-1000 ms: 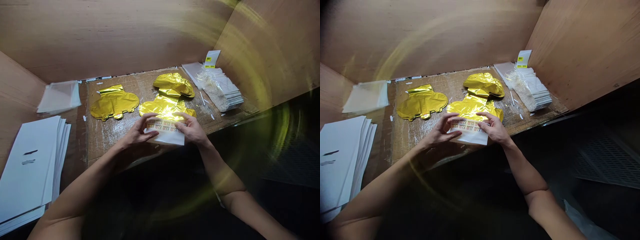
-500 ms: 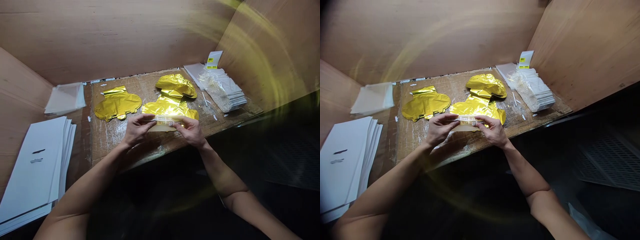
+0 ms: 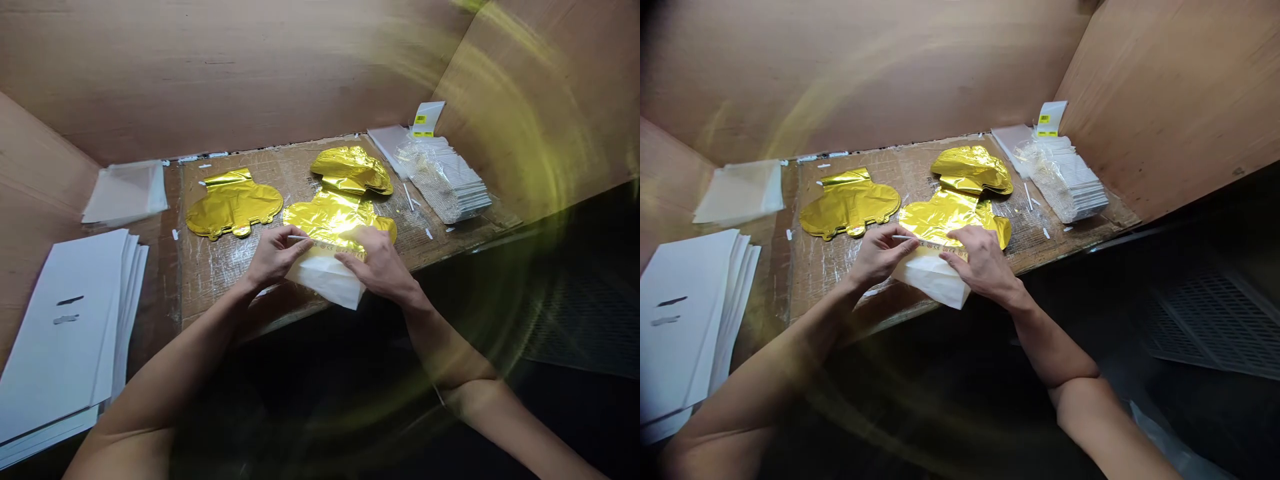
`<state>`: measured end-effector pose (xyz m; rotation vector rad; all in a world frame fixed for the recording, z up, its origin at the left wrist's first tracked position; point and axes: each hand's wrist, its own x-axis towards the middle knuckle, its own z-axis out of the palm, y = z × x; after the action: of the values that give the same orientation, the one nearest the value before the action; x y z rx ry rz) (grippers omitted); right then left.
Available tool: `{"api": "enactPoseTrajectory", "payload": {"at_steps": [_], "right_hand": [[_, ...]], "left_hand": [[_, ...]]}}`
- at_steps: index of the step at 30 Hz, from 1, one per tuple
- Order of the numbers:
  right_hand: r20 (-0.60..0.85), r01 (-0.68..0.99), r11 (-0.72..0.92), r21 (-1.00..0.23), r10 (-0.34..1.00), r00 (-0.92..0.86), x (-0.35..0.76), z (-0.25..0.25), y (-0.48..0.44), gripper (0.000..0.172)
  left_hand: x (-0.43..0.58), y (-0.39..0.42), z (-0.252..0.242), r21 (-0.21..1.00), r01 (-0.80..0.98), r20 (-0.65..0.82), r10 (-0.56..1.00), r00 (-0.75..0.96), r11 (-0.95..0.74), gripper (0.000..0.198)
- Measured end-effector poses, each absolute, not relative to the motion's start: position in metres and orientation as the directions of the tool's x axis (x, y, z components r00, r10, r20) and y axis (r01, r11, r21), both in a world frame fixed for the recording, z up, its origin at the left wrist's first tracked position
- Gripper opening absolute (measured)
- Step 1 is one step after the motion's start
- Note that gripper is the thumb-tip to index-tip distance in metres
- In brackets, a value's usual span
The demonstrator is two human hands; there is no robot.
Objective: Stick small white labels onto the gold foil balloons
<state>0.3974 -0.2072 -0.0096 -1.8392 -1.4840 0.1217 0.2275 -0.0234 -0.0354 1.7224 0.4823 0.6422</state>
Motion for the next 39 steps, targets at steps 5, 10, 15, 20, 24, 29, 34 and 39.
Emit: {"api": "enactPoseTrajectory", "payload": {"at_steps": [5,10,15,20,24,29,34,39], "right_hand": [[0.147,0.672,-0.050,-0.739,0.961,0.233,0.396,-0.014,-0.199,0.021],[0.003,0.660,-0.142,-0.738,0.977,0.214,0.402,-0.028,-0.197,0.016],[0.145,0.594,-0.080,-0.800,0.936,0.321,0.391,-0.035,-0.194,0.018],[0.300,0.687,-0.015,-0.726,0.893,0.337,0.385,-0.044,-0.194,0.014],[0.444,0.816,0.073,-0.573,0.865,0.234,0.388,-0.053,-0.195,0.019],[0.515,0.895,0.127,-0.428,0.848,0.126,0.387,-0.062,-0.199,0.022],[0.561,0.810,0.161,-0.563,0.795,0.231,0.398,-0.046,-0.197,0.015],[0.266,0.678,-0.020,-0.734,0.911,0.315,0.433,-0.029,-0.161,0.013]], "left_hand": [[0.229,-0.026,-0.036,0.995,0.007,0.053,0.608,0.792,-0.096,0.040],[0.231,-0.032,-0.050,0.955,0.092,0.109,0.622,0.775,-0.281,0.028],[0.233,-0.040,-0.058,0.933,0.092,0.166,0.642,0.749,-0.348,0.026],[0.234,-0.040,-0.059,0.944,0.107,0.140,0.673,0.726,-0.312,0.033],[0.236,-0.040,-0.062,0.957,0.099,0.122,0.688,0.716,-0.273,0.041],[0.238,-0.043,-0.065,0.971,0.110,0.072,0.694,0.716,-0.214,0.045],[0.237,-0.031,-0.064,0.945,0.171,0.058,0.658,0.751,-0.279,0.043],[0.234,-0.009,-0.065,0.759,0.034,0.268,0.359,0.894,-0.650,0.031]]}}
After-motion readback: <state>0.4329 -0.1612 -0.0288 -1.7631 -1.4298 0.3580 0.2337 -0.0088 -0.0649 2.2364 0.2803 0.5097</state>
